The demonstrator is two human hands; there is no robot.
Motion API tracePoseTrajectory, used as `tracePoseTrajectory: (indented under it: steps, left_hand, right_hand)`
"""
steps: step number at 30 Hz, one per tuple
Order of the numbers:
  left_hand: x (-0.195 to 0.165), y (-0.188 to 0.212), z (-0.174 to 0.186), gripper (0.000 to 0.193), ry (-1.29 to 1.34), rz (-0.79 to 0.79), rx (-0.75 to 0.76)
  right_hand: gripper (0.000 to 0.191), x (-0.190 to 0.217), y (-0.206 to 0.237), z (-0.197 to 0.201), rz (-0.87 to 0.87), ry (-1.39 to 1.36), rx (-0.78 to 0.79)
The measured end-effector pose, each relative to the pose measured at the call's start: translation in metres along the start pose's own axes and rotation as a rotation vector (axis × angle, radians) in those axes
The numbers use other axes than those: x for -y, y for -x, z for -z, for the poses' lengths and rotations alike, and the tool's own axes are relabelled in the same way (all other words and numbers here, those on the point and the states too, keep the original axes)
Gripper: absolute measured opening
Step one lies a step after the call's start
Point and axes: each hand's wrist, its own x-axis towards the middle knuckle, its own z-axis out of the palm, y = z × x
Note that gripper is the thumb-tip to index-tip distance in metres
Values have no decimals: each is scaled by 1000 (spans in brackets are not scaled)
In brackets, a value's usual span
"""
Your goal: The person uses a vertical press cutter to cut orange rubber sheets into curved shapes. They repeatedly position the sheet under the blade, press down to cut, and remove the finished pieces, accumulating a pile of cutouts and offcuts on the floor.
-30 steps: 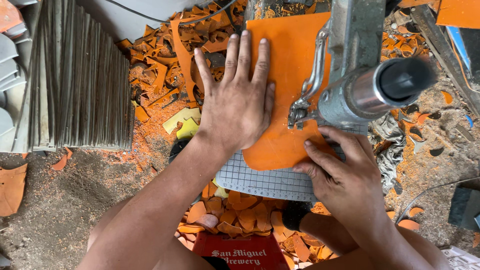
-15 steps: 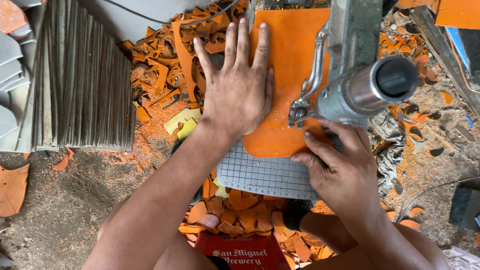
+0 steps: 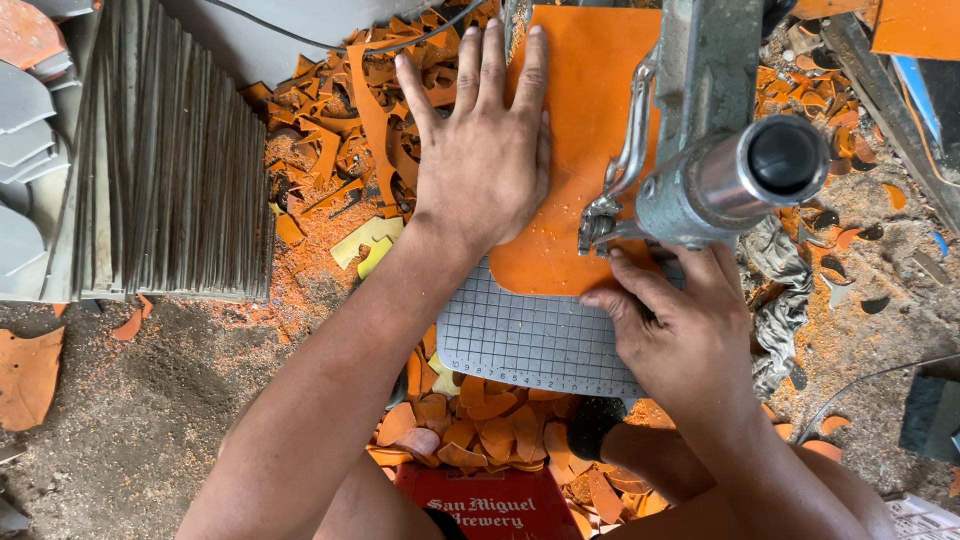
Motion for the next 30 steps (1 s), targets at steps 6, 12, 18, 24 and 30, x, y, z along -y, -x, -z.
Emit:
tracePoseTrajectory:
  steps: [6,12,18,24,30]
  left_hand:
    - [1,-3,-16,62,69,-15,-87]
    - [11,38,33,49,161,-138,-157]
    - [2,118,57,31,215,-185,44]
    - [-49,158,10,56,33,-241,136]
    - [-64,172,-7,82,39,-178,144]
  right_hand:
    - [38,-13,1,-7,63,72,17]
    - [45,-26,1,3,47,57,103]
    - [36,-35,25,12,-44,41,129]
    - [30,-65,51,-18,-6,16,103]
    - [25,-63,45,-20,32,5,101]
